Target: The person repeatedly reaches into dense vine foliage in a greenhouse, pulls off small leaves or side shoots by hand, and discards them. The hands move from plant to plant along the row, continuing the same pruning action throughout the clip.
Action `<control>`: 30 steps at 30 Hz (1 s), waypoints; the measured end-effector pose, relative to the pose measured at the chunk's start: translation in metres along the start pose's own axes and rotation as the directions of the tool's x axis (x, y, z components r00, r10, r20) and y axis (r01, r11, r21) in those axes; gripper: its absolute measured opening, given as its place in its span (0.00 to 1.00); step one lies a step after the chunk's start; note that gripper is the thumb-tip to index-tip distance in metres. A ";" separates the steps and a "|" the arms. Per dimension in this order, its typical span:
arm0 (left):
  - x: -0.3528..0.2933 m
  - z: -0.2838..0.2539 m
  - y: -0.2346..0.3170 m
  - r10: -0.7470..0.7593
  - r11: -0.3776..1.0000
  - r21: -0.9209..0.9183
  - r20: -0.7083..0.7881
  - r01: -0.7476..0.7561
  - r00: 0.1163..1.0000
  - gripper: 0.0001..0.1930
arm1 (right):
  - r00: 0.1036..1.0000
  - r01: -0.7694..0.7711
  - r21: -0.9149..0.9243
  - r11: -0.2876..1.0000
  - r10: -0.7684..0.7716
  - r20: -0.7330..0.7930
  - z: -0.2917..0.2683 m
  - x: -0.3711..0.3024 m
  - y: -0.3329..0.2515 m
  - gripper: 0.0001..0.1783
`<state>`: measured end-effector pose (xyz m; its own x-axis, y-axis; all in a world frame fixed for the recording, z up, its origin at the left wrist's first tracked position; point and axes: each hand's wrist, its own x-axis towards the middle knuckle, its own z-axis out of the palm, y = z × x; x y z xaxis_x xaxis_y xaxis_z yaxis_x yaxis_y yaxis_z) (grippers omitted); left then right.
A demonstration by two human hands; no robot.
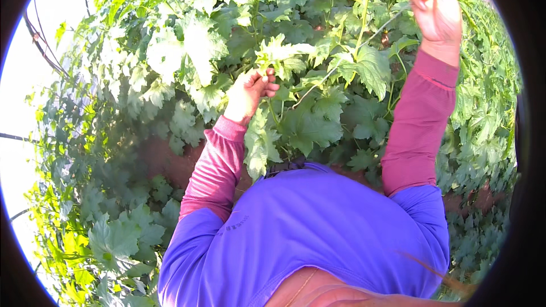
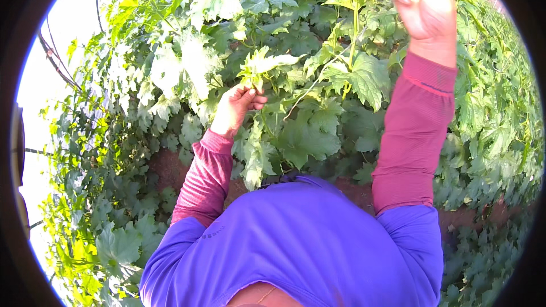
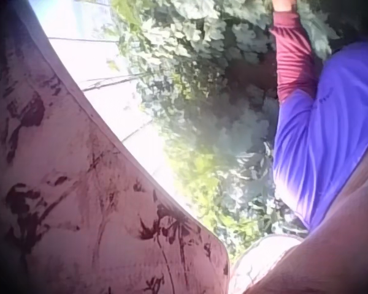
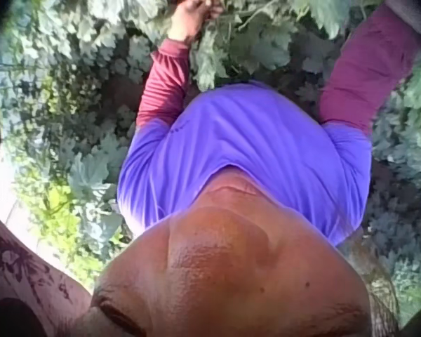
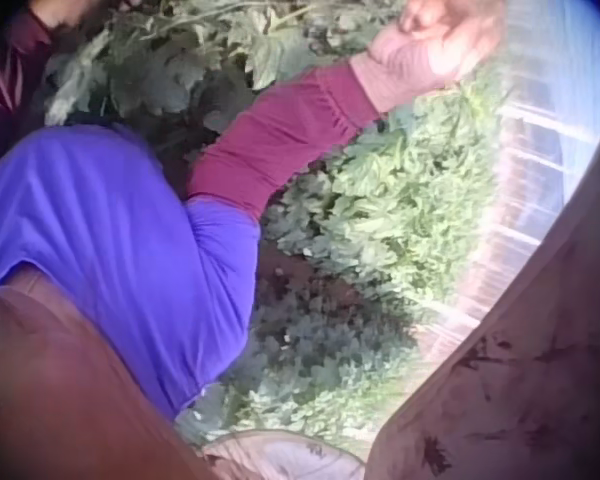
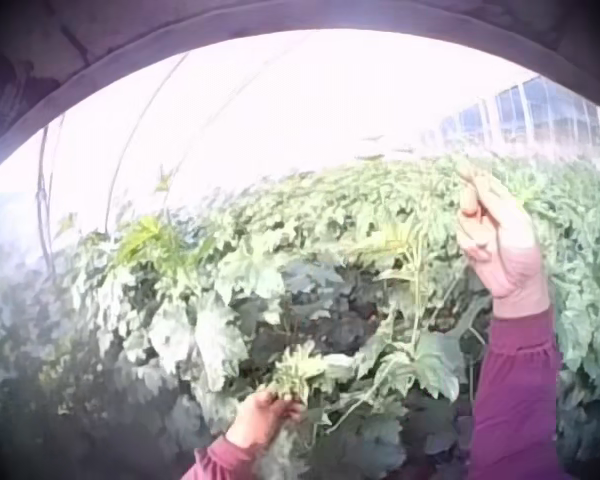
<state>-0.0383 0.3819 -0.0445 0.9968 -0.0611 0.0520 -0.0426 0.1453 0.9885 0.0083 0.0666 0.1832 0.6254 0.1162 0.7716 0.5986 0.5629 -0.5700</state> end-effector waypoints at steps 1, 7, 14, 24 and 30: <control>0.003 0.003 0.006 -0.028 0.999 -0.043 -0.004 0.028 1.000 0.09 | 0.995 -0.026 -0.261 0.965 0.000 -0.100 0.007 -0.007 -0.024 0.16; 0.036 0.031 0.063 0.161 0.979 0.102 0.147 -0.177 0.976 0.10 | 0.973 -0.152 -0.811 0.564 0.230 -0.022 0.067 -0.049 -0.024 0.07; 0.032 0.094 0.187 0.724 0.607 0.271 0.198 -0.747 0.660 0.27 | 0.892 0.452 -0.885 0.110 -0.038 0.450 0.089 -0.055 0.037 0.05; 0.020 0.084 0.211 0.610 0.781 -0.106 0.341 -0.615 0.715 0.09 | 0.858 -0.435 -0.287 0.854 0.490 0.157 0.068 0.037 0.038 0.13; 0.030 0.067 0.215 0.483 0.875 -0.223 0.334 -0.431 0.809 0.06 | 0.807 -0.548 0.130 0.827 0.480 0.344 0.080 0.043 0.042 0.09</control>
<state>-0.0219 0.3451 0.1793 0.7631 -0.3093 0.5675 -0.4514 0.3733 0.8105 0.0201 0.1611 0.2148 0.6196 0.6459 0.4460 0.0873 0.5080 -0.8569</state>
